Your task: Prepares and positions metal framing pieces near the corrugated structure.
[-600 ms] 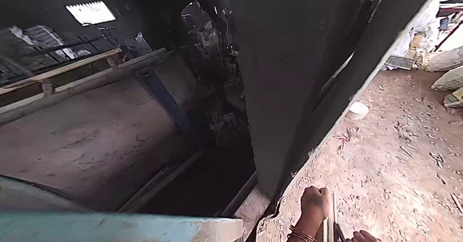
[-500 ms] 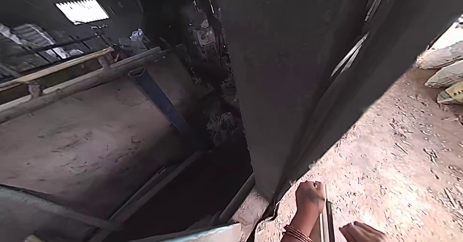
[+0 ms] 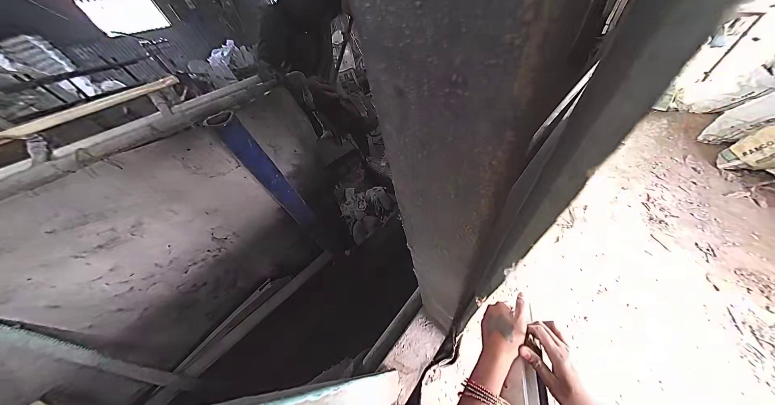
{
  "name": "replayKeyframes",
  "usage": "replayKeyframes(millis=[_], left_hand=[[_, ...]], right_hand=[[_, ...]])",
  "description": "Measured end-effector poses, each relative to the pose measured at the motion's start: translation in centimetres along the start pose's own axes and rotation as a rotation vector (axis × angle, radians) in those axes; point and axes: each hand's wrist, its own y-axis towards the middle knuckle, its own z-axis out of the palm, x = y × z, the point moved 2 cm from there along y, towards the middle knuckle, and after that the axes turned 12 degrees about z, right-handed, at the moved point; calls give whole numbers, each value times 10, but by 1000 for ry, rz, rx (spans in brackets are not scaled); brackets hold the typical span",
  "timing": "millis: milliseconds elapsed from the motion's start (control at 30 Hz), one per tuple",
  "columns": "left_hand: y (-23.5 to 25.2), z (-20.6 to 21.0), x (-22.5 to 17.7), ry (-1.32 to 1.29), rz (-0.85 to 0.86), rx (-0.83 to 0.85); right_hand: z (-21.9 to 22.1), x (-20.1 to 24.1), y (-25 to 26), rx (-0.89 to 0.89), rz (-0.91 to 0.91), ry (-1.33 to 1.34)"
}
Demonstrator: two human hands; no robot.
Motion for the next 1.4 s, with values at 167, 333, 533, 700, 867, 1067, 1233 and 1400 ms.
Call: replayKeyframes(millis=[167,333,533,700,867,1067,1233,1400], left_hand=[[0,-4,13,-45,38,-66],[-6,-4,11,-56,0,-107],[-8,8,12,-114,-77,-157],[-14,13,41,-164,-184,-285],[-24,15,43,-179,-175,-390],[-25,32,16,-128,-170,-361],[-23,51,19,-135,-199,-371],[-23,70,23,-121,-250,-339]], right_hand=[[9,-3,-9,26,-309,15],[7,7,-19,96,-267,157],[-2,17,-41,212,-271,158],[-4,20,-83,367,-311,178],[-48,27,-113,404,-131,286],[-87,4,-145,323,-162,450],[-111,-8,-176,247,-53,524],[-134,-28,-207,267,249,688]])
